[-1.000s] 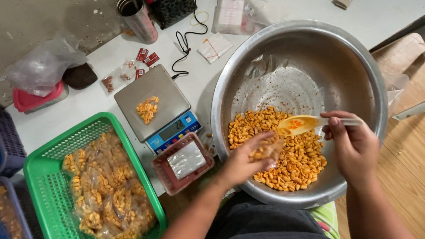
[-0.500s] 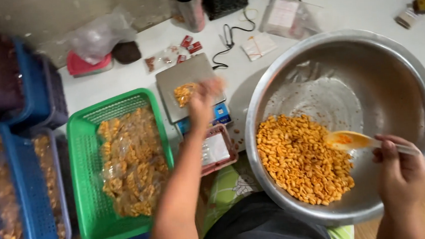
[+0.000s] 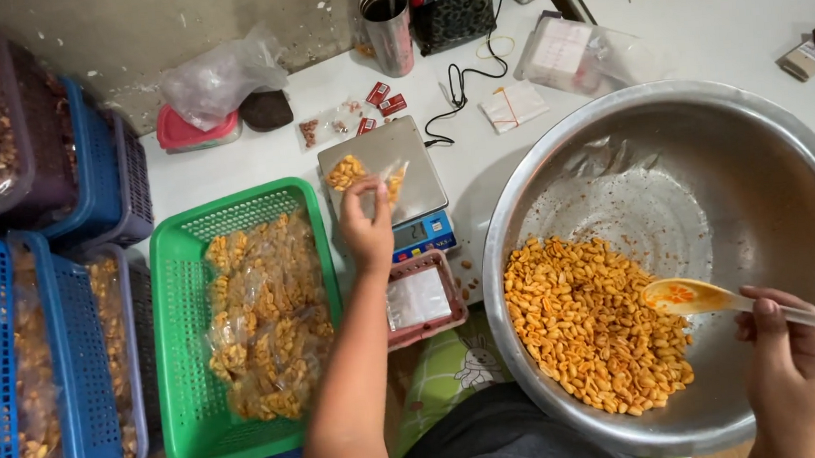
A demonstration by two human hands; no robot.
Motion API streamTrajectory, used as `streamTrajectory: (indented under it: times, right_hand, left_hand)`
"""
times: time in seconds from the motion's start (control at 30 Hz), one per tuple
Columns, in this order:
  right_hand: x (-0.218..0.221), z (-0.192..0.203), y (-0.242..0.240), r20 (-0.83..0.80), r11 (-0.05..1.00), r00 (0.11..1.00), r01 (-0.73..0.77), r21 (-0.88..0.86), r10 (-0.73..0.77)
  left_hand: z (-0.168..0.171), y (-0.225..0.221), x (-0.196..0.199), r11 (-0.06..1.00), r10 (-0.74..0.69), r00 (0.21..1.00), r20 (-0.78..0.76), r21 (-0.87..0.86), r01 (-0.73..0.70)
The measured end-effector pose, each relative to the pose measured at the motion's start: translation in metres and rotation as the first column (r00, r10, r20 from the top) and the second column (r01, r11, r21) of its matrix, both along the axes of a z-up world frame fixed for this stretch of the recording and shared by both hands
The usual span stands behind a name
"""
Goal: The person scoops seasoned nuts from a large metal bowl using a plastic spoon, weighs them on a digital scale, and transfers them into small plastic bags. The filled bags are placed into a green basket.
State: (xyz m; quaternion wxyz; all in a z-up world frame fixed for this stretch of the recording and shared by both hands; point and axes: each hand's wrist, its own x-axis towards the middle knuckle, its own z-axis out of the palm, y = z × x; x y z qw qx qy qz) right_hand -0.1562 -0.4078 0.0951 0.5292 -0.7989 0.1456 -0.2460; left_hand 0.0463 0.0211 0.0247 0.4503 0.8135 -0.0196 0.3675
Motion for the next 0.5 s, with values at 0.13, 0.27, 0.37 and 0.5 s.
streamTrajectory:
  times: [0.13,0.27,0.37,0.5]
  right_hand:
    - [-0.001,0.004,0.003,-0.013,1.0,1.0,-0.012,0.026,0.012]
    - [-0.002,0.003,0.003,0.002,1.0,1.0,0.001,0.018,-0.001]
    - [-0.004,0.006,0.005,-0.049,0.999,0.998,0.043,0.024,-0.042]
    - [-0.01,0.005,-0.001,-0.037,0.996,0.998,0.062,0.067,-0.06]
  left_hand:
    - [0.001,-0.029,-0.001,0.45,-0.29,0.942,-0.167,-0.893,-0.02]
    - [0.044,-0.072,-0.047,0.13,-0.706,0.706,-0.057,-0.99,0.05]
    - [0.055,-0.106,-0.082,-0.084,-0.882,0.44,0.17,-0.975,0.207]
    - [0.039,-0.143,-0.103,-0.175,-0.946,0.255,0.199,-0.978,0.113]
